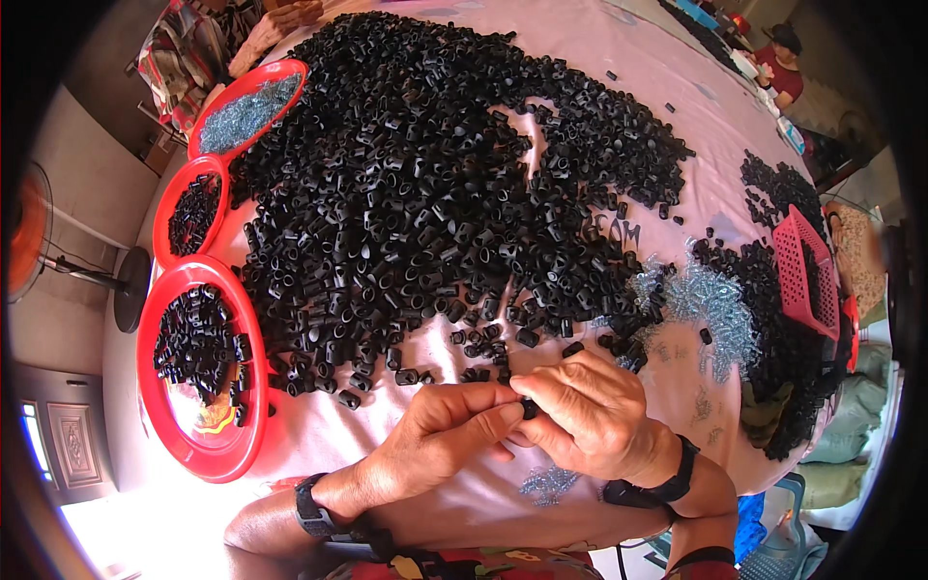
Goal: The recorder is sitting at a table with a large pile of small black plastic components and is manually assembling them.
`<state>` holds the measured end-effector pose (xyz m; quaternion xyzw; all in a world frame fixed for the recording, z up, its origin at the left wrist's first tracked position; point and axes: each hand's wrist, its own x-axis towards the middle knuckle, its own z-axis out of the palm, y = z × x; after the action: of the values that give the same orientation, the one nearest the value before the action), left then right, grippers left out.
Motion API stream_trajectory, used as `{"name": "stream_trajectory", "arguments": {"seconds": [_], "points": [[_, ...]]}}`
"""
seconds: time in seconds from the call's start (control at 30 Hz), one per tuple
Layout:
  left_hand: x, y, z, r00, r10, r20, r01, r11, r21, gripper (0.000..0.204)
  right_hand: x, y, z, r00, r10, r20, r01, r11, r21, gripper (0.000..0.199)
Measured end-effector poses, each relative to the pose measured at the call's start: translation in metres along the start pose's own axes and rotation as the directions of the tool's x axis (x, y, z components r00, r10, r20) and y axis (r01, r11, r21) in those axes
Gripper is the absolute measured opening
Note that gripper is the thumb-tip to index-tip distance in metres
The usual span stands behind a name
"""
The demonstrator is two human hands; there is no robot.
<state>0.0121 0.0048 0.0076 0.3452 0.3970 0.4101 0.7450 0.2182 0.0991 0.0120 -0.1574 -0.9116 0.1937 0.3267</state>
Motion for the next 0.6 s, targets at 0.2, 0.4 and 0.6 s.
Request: {"name": "stream_trajectory", "arguments": {"seconds": [0.2,0.4,0.6], "points": [[-0.001,0.003,0.004,0.999,-0.006,-0.040,0.005,1.000,-0.026,0.036,0.003,0.000,-0.004,0.999,0.043,0.014,-0.044,0.998,0.052,0.048],[-0.001,-0.001,0.001,1.000,0.021,0.001,-0.021,1.000,-0.022,0.037,0.003,0.000,-0.006,1.000,-0.012,0.008,0.011,0.997,0.080,0.053],[-0.001,-0.008,-0.002,0.998,0.054,0.020,-0.052,0.996,-0.066,0.034,0.007,-0.002,-0.008,1.000,-0.022,-0.001,0.022,0.996,0.086,0.054]]}}
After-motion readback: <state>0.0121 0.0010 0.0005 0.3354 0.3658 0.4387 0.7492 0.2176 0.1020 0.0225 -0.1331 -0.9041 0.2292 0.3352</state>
